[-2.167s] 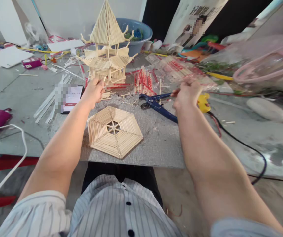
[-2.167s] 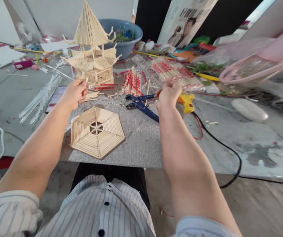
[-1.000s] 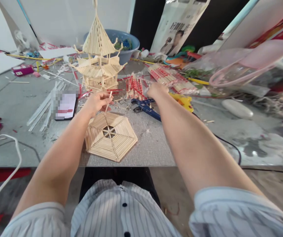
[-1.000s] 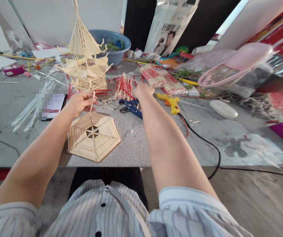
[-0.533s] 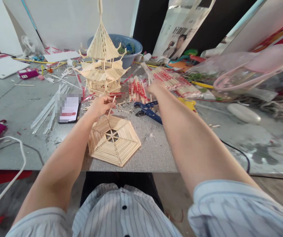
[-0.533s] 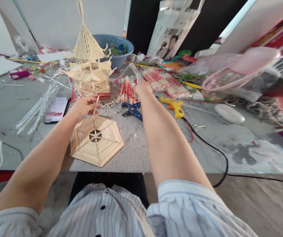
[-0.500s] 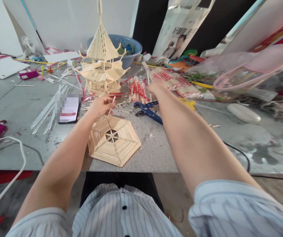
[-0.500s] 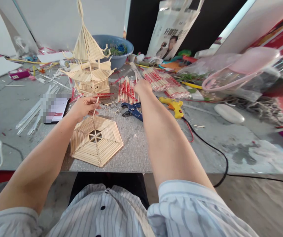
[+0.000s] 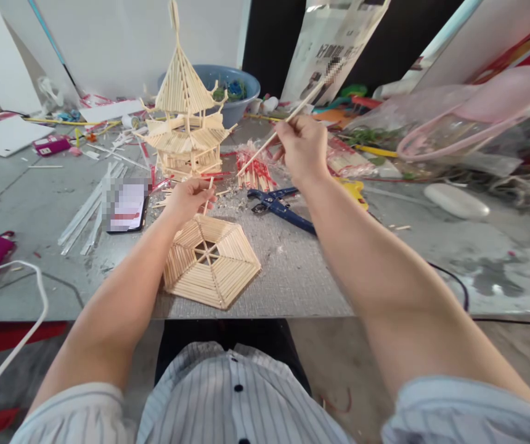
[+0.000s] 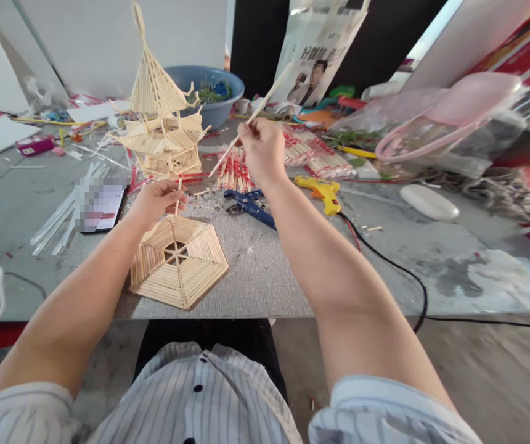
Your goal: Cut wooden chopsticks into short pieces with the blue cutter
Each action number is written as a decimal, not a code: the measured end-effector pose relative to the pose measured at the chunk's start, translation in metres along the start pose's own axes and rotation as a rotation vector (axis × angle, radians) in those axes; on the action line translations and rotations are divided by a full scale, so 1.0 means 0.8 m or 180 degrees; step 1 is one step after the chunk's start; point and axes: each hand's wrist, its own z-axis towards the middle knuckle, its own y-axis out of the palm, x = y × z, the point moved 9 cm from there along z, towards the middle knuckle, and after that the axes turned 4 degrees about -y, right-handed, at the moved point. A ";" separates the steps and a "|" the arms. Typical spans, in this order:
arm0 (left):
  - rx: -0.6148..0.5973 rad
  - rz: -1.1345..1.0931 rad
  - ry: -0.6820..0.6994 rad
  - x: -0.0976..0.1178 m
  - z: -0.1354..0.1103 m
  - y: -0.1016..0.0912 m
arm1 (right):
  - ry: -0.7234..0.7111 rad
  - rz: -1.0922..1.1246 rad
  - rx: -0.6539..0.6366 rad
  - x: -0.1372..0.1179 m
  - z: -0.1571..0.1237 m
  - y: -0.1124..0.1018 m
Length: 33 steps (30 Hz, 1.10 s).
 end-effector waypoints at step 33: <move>-0.0360 -0.0539 -0.0085 0.012 -0.034 0.061 | -0.0947 -0.0341 -0.0979 -0.024 -0.152 0.074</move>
